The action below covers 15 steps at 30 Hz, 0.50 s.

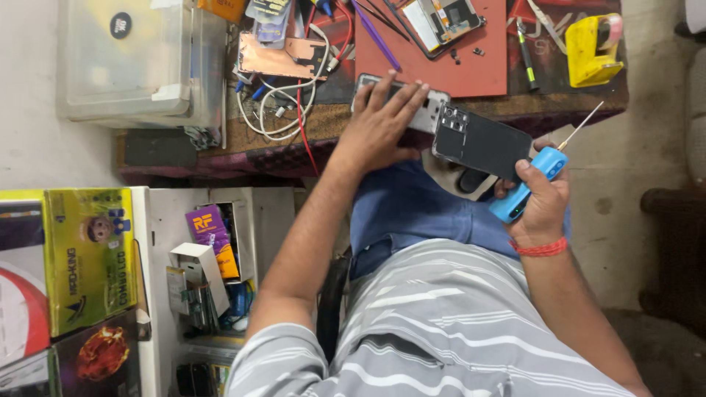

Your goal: The person uses a purple plastic pry tool to separate the back cover of a white smartphone. They then use a blue electric screwdriver to remove screws from the back cover of a black smartphone, placing the cover on the workbench.

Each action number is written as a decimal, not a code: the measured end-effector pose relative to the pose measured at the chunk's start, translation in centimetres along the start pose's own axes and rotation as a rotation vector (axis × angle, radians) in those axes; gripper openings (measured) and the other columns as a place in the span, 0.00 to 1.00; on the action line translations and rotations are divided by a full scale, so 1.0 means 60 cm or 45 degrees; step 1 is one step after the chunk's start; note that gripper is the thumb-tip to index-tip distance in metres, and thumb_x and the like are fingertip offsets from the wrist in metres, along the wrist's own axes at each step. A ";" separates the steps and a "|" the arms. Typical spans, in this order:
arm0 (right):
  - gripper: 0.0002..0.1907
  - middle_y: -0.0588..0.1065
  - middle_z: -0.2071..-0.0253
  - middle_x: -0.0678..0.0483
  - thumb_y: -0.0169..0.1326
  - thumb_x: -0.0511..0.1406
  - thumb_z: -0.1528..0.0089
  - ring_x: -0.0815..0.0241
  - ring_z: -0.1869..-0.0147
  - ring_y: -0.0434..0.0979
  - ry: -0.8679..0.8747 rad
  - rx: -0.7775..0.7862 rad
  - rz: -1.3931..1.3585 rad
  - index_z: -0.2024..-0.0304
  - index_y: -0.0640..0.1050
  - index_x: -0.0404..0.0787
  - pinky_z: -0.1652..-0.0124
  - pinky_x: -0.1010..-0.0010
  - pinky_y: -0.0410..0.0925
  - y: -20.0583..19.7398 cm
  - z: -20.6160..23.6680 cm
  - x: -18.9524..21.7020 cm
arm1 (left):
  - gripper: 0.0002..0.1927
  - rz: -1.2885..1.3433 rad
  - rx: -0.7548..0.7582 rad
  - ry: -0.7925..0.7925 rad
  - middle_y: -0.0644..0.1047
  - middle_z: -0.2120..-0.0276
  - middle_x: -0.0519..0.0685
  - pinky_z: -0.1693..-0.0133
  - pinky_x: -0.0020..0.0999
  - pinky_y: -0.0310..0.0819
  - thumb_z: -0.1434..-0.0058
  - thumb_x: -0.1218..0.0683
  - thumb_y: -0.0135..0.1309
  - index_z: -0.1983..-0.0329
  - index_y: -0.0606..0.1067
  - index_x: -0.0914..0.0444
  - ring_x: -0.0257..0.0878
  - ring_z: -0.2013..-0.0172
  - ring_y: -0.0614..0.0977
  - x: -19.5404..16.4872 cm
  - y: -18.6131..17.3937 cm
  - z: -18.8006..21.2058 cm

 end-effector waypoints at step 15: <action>0.21 0.75 0.60 0.53 0.57 0.25 0.36 0.62 0.70 0.75 0.073 -0.268 0.287 0.42 0.70 0.44 0.72 0.67 0.73 -0.074 0.069 0.017 | 0.35 -0.078 -0.132 0.196 0.72 0.51 0.51 0.53 0.43 0.74 0.46 0.40 0.69 0.42 0.69 0.59 0.49 0.48 0.76 0.034 -0.035 -0.038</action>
Point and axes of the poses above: each hand's wrist, its own z-axis away from the middle knuckle, its own y-axis out of the palm, x = y × z, the point moved 9 cm from there along -z, towards the middle knuckle
